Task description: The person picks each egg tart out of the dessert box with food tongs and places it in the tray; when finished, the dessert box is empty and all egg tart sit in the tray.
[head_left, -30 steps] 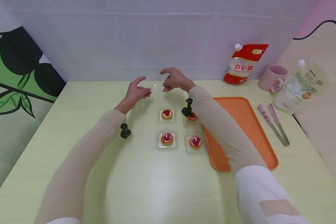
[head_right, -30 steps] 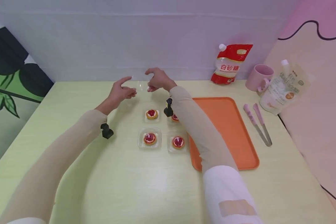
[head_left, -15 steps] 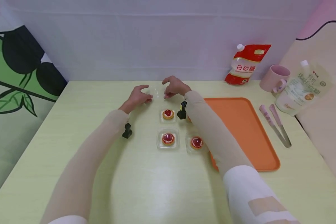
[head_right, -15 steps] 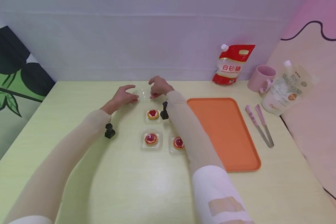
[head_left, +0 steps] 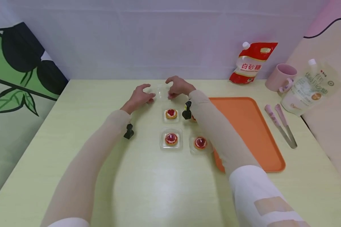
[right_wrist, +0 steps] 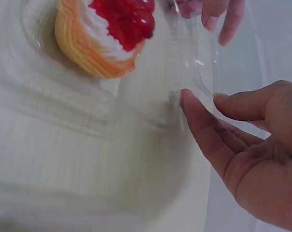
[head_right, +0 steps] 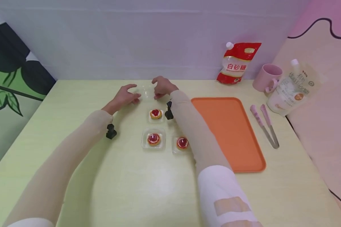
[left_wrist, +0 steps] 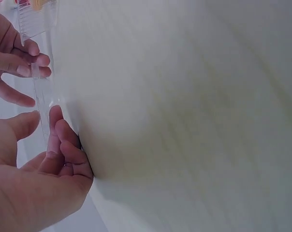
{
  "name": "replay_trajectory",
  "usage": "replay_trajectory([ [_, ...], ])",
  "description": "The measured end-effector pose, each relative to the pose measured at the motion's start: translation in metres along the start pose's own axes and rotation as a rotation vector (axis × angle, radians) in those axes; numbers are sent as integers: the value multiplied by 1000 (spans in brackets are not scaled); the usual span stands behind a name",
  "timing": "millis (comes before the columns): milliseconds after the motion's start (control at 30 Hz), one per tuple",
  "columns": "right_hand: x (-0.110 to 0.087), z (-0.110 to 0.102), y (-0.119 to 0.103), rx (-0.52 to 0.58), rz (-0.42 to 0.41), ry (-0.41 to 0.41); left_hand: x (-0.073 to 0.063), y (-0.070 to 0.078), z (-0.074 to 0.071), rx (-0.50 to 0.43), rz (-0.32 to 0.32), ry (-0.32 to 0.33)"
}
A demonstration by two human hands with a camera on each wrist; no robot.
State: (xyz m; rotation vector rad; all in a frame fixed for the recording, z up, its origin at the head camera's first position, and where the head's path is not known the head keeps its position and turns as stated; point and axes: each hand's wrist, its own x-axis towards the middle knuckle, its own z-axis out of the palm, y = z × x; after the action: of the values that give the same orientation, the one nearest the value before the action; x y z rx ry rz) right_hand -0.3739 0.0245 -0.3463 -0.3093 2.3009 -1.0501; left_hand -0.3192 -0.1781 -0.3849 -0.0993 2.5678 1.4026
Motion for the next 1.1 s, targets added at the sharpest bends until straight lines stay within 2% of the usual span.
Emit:
replay_trajectory([
  [267,-22,-27,-1,-14,-51,7,0,2,-11,83,-29,-13],
  [400,-40,-41,6,-52,-91,11,-5,2,-12,138,-20,44],
  [533,-58,-52,18,-116,-135,23,-13,6,-9,224,64,156],
  [633,-69,-57,29,-170,-168,40,-17,12,-3,274,161,181],
  [733,-81,-58,40,-227,-199,68,-20,19,4,311,241,134],
  [933,-108,-56,58,-309,-256,117,-27,38,21,373,367,-35],
  [1100,-123,-52,70,-293,-258,137,-32,52,40,392,418,-173],
])
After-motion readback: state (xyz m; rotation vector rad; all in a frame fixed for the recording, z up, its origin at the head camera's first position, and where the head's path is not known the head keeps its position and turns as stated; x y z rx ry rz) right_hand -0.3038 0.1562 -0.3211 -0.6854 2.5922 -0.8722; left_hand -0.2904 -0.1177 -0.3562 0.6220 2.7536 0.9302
